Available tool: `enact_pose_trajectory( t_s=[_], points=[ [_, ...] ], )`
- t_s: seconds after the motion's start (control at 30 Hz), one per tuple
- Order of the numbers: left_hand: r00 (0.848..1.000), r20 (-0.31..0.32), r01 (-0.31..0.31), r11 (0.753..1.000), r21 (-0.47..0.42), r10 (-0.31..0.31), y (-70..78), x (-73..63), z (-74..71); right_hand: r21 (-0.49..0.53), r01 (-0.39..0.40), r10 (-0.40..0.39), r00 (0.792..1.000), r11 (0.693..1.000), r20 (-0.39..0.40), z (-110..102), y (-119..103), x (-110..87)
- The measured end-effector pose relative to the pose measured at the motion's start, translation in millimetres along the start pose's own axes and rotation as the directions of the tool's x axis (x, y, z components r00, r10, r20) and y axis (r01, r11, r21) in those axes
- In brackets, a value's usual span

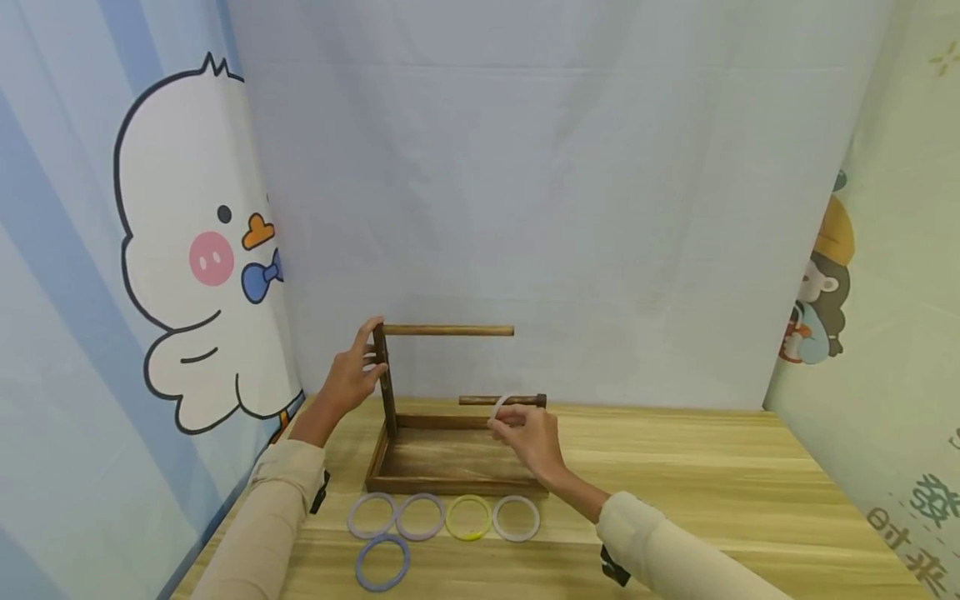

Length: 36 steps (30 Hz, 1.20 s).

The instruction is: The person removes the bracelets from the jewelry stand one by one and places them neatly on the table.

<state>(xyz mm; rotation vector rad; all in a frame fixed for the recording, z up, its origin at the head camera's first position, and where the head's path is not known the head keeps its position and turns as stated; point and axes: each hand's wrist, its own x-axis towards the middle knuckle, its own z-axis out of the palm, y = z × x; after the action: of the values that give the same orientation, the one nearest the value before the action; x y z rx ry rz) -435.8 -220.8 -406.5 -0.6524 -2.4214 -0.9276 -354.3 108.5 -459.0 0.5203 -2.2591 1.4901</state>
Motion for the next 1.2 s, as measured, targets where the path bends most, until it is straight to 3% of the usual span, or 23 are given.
enact_pose_trajectory(
  t_s=[0.43,0.63,1.2],
  points=[
    [1.0,0.008,0.003,1.0,-0.015,-0.003,1.7,0.0,-0.6,0.155,-0.06,0.056,0.998,0.986,0.03,7,-4,-4.4],
    [1.0,0.0,-0.01,1.0,-0.019,0.01,1.2,-0.9,-1.1,0.158,-0.038,0.033,0.999,0.987,0.037,9,-8,-5.0],
    [1.0,-0.008,-0.007,1.0,-0.004,0.007,-1.6,-0.2,-0.1,0.199,-0.111,0.101,0.993,0.974,0.057,13,-11,-7.5]
  ],
)
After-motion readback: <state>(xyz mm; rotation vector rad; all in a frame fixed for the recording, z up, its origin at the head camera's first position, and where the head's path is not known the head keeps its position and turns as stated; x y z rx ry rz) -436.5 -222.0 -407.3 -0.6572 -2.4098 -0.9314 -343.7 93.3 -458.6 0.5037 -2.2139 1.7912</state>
